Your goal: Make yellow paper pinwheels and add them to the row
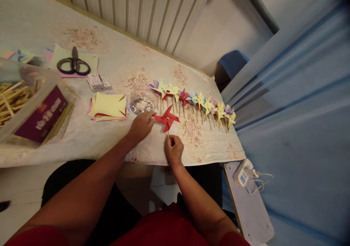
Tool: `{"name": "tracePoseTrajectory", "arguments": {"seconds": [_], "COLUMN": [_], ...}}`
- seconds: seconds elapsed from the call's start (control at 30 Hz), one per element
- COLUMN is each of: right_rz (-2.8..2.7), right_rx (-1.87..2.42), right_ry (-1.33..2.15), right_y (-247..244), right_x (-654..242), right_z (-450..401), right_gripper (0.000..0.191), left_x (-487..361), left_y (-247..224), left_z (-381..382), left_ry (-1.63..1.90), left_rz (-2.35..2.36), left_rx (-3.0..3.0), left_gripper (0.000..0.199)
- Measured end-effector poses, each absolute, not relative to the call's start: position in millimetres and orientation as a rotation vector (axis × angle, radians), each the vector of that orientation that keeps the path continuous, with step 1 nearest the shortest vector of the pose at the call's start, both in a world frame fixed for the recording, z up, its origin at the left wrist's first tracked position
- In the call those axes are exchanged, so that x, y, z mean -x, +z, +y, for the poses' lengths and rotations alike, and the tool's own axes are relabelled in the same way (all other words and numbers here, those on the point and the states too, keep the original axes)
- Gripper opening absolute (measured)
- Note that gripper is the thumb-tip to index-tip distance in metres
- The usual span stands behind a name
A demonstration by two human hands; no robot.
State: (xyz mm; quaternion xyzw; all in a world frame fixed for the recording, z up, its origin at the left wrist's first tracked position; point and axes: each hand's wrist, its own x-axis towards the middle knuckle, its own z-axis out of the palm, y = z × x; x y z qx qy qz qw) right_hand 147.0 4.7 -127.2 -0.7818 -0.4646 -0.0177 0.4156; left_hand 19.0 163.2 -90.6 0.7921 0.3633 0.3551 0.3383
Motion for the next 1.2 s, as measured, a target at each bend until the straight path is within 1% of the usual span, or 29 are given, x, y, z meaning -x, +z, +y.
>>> {"name": "tracePoseTrajectory", "arguments": {"seconds": [0.13, 0.7, 0.87, 1.2], "right_rz": [-1.164, -1.17, -1.17, -1.214], "right_rx": [1.98, 1.965, 1.959, 1.951], "right_ry": [-0.042, -0.068, -0.077, -0.084], "right_y": [-126, -128, -128, -129], "right_x": [-147, -147, -148, -148], "right_z": [4, 5, 5, 4], "right_gripper": [0.019, 0.02, 0.02, 0.019], "left_x": [-19, -18, -18, -21], "left_y": [-93, -91, -86, -77], "left_z": [163, 152, 156, 155], "left_ry": [0.882, 0.831, 0.863, 0.851], "left_rz": [0.962, 0.86, 0.849, 0.979], "left_rx": [-2.077, -2.133, -2.034, -1.804], "left_gripper": [0.032, 0.028, 0.025, 0.012]}}
